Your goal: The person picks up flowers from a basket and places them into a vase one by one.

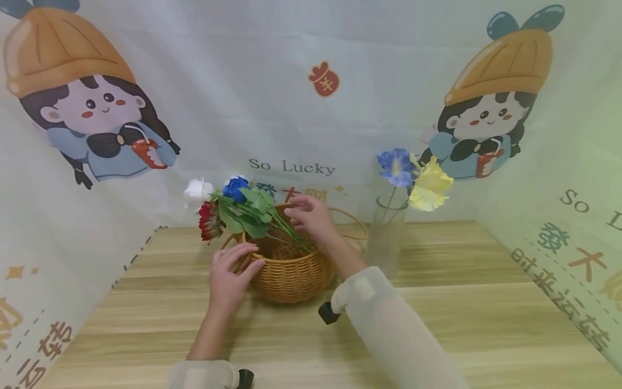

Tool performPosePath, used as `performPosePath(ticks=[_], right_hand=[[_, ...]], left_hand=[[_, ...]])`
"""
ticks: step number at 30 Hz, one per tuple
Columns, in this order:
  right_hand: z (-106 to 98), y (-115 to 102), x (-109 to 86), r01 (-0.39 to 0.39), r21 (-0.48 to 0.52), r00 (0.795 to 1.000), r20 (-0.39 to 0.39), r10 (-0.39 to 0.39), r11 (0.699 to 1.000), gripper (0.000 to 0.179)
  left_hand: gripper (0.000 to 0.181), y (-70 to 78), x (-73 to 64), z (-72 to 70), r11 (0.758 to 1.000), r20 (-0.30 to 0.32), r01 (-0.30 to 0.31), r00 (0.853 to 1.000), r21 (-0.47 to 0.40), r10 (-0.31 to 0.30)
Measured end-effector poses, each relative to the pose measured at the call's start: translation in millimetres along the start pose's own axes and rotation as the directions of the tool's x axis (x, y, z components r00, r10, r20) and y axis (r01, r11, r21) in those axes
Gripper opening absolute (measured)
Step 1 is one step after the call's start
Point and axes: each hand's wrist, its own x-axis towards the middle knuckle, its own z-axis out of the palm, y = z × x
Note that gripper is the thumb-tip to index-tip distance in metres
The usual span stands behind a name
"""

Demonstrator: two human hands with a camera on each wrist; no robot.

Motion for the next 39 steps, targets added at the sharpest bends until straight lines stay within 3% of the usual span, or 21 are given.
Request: performPosePath(ticks=[4,9,20,26,31,39], right_hand=[[0.9,3.9,6.5,-0.064,-0.009,0.997,0.03,0.065,0.998,0.041],[-3.3,5.9,9.2,-0.145,0.006,0.987,0.068,0.145,0.989,0.039],[-5.5,5.3,8.7,-0.167,-0.097,0.973,0.144,0.18,0.981,0.04],[-4.3,3.2,7.8,-0.216,-0.168,0.95,0.19,0.246,0.962,0.045],[-3.2,1.9,8.5,-0.264,-0.173,0.931,0.211,0.298,0.949,0.049],[-0.8,2.1,10.5,-0.29,-0.17,0.924,0.206,0.322,0.942,0.043]], left_hand=[[0.027,1.7,0.4,-1.4,1.0,0.007,0.017,1.0,-0.002,-0.017],[0.029,3.4,0.7,0.9,0.999,-0.001,-0.032,0.999,0.019,0.032],[0.029,3.8,0.3,2.0,1.0,0.009,-0.005,1.0,0.01,0.005],[0.03,2.8,-0.1,0.0,1.0,0.013,-0.001,1.0,0.024,0.001],[0.029,3.0,-0.6,-0.8,1.0,0.015,0.007,1.0,0.021,-0.007],[0.029,1.3,0.2,-1.0,0.999,0.008,-0.019,1.0,0.029,0.019]])
